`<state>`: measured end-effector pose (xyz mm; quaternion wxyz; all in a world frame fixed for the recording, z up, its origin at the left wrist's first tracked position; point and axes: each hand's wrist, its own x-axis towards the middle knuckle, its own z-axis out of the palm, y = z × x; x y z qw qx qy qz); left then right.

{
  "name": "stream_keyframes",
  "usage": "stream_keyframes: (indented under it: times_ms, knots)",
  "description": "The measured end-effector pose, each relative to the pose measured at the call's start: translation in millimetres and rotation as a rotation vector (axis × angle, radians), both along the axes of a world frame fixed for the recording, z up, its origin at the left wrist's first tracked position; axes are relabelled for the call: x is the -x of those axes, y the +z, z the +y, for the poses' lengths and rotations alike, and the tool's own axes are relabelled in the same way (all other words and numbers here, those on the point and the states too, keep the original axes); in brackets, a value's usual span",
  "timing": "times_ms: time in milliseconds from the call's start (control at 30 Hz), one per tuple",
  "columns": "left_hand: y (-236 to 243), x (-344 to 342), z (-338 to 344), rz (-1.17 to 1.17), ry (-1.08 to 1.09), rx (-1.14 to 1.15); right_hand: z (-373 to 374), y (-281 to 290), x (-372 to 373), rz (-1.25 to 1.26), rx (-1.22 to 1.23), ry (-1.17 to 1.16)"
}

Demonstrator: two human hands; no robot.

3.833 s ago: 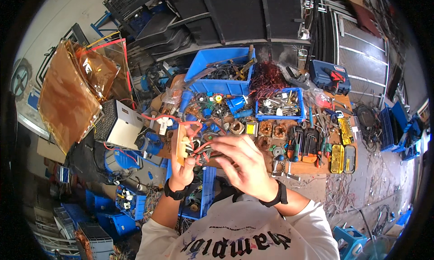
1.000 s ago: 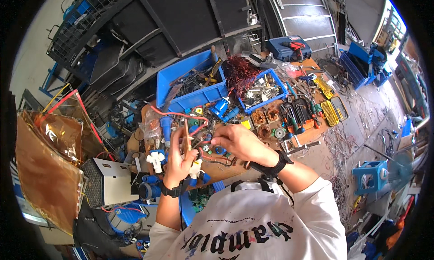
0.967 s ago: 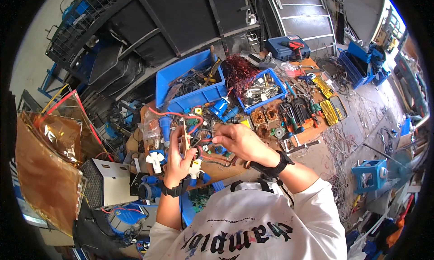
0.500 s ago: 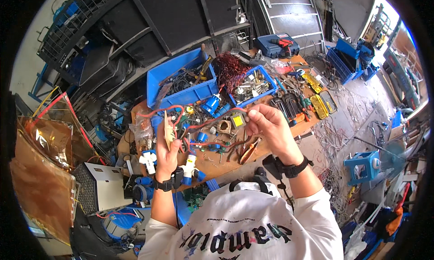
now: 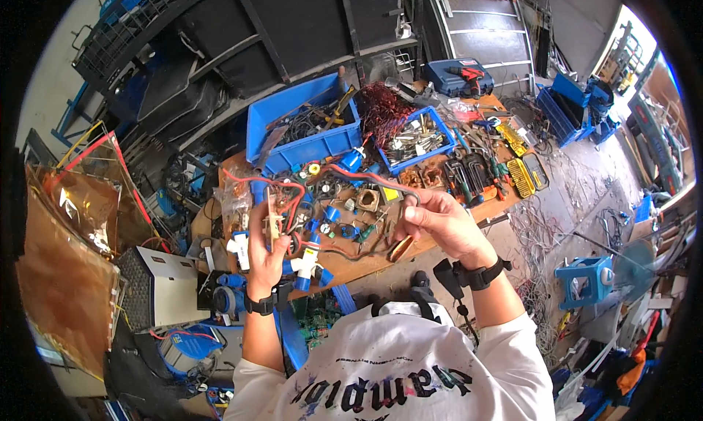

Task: The person holds a yellow circuit board with attached red and black wires in a cluttered workshop. They repeatedly inspect the connections, twist the wires, and adjust the components on the board using their hands. The person manipulates the board and wires throughout the clip without using external tools.

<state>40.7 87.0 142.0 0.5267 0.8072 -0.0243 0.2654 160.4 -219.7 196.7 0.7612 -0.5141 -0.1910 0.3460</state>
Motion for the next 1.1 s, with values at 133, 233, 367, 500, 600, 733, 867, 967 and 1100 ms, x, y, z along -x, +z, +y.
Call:
stream_keyframes:
  times_ms: [133, 233, 367, 500, 600, 733, 867, 967, 1100]
  knots:
    - [13, 21, -3, 0.015, 0.041, -0.214, 12, 6, 5, -0.039, 0.078, 0.039]
    - [19, 31, -4, -0.006, 0.047, -0.349, 28, 6, 12, -0.223, 0.192, 0.131]
    - [33, 37, -7, 0.000, -0.002, -0.462, 56, -1, 20, -0.382, 0.305, 0.179]
    - [34, 43, -6, 0.009, 0.012, -0.498, 74, 19, 28, -0.610, 0.492, 0.119]
    - [19, 48, -1, -0.018, 0.145, -0.368, 71, 21, 33, -0.774, 0.453, -0.002]
    - [3, 53, 13, 0.014, 0.330, -0.318, 49, 29, 36, -0.661, 0.522, -0.203]
    - [-23, 65, 43, 0.020, 0.248, 0.480, 1, 11, -5, -0.324, 0.055, -0.411]
    - [-26, 65, 42, -0.072, 0.364, 0.342, 6, 2, 0, -0.268, 0.103, -0.354]
    - [-9, 59, 17, -0.164, 0.334, 0.611, 22, -22, 3, -0.076, 0.055, -0.276]
